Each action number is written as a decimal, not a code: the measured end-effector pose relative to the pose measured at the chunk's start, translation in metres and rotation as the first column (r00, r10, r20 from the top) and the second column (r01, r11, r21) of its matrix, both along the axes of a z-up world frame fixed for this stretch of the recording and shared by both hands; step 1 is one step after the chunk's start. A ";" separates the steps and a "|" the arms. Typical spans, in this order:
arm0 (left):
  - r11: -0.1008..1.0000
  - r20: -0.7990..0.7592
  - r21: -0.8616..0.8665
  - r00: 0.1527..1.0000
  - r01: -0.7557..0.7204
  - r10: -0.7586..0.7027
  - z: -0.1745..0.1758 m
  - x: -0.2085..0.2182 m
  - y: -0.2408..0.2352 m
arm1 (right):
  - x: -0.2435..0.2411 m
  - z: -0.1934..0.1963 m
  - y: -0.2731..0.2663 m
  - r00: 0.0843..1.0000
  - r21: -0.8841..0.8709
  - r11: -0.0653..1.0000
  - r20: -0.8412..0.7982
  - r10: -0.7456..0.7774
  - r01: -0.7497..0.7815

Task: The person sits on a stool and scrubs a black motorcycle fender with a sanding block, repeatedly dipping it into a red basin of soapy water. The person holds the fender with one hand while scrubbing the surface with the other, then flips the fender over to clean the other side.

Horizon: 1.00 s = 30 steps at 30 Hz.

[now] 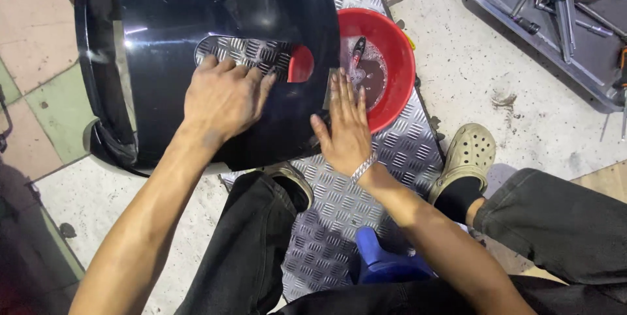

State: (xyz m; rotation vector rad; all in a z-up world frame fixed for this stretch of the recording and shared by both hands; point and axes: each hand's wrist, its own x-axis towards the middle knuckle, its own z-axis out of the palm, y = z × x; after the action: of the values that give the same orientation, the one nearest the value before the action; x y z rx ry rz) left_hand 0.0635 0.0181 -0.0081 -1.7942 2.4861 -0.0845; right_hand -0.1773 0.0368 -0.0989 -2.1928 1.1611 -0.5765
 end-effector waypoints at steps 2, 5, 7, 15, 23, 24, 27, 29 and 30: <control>0.998 0.034 0.004 0.998 -0.062 0.062 -0.007 -0.001 0.006 | 0.004 0.001 0.001 0.999 0.046 0.998 0.016 -0.031 0.030; 0.985 0.028 0.127 0.993 -0.116 0.114 -0.005 -0.002 0.005 | 0.037 0.028 0.024 0.998 0.035 0.998 0.044 0.044 -0.045; 0.986 0.030 0.115 0.992 -0.124 0.121 -0.007 -0.001 0.004 | 0.039 0.027 0.026 0.994 0.011 0.994 0.003 0.108 -0.108; 0.995 0.006 0.023 0.995 -0.102 0.101 -0.005 -0.002 0.003 | 0.048 0.024 0.024 0.995 -0.038 0.994 0.018 -0.100 0.101; 0.995 -0.014 0.023 0.995 -0.102 0.102 -0.001 -0.004 0.007 | 0.052 0.034 0.029 0.996 0.038 0.996 0.043 -0.080 0.079; 0.995 -0.014 0.024 0.995 -0.096 0.096 -0.002 -0.004 0.007 | 0.050 0.032 0.030 0.995 0.038 0.996 0.044 -0.086 0.085; 0.995 0.014 0.010 0.995 -0.095 0.095 -0.003 -0.002 0.008 | 0.044 0.021 0.027 0.994 0.029 0.994 -0.004 0.110 -0.110; 0.996 0.000 0.012 0.996 -0.090 0.090 -0.003 -0.003 0.005 | 0.029 0.001 0.002 0.997 0.002 0.997 -0.025 -0.080 0.080; 0.996 -0.005 0.017 0.996 -0.090 0.090 -0.004 -0.003 0.007 | 0.033 0.003 0.005 0.996 0.006 0.997 -0.030 -0.080 0.080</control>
State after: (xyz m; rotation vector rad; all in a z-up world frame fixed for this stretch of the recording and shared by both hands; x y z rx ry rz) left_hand 0.0608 0.0249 -0.0116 -1.8984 2.3981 -0.0528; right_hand -0.1447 0.0414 -0.0960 -2.1632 1.2698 -0.5735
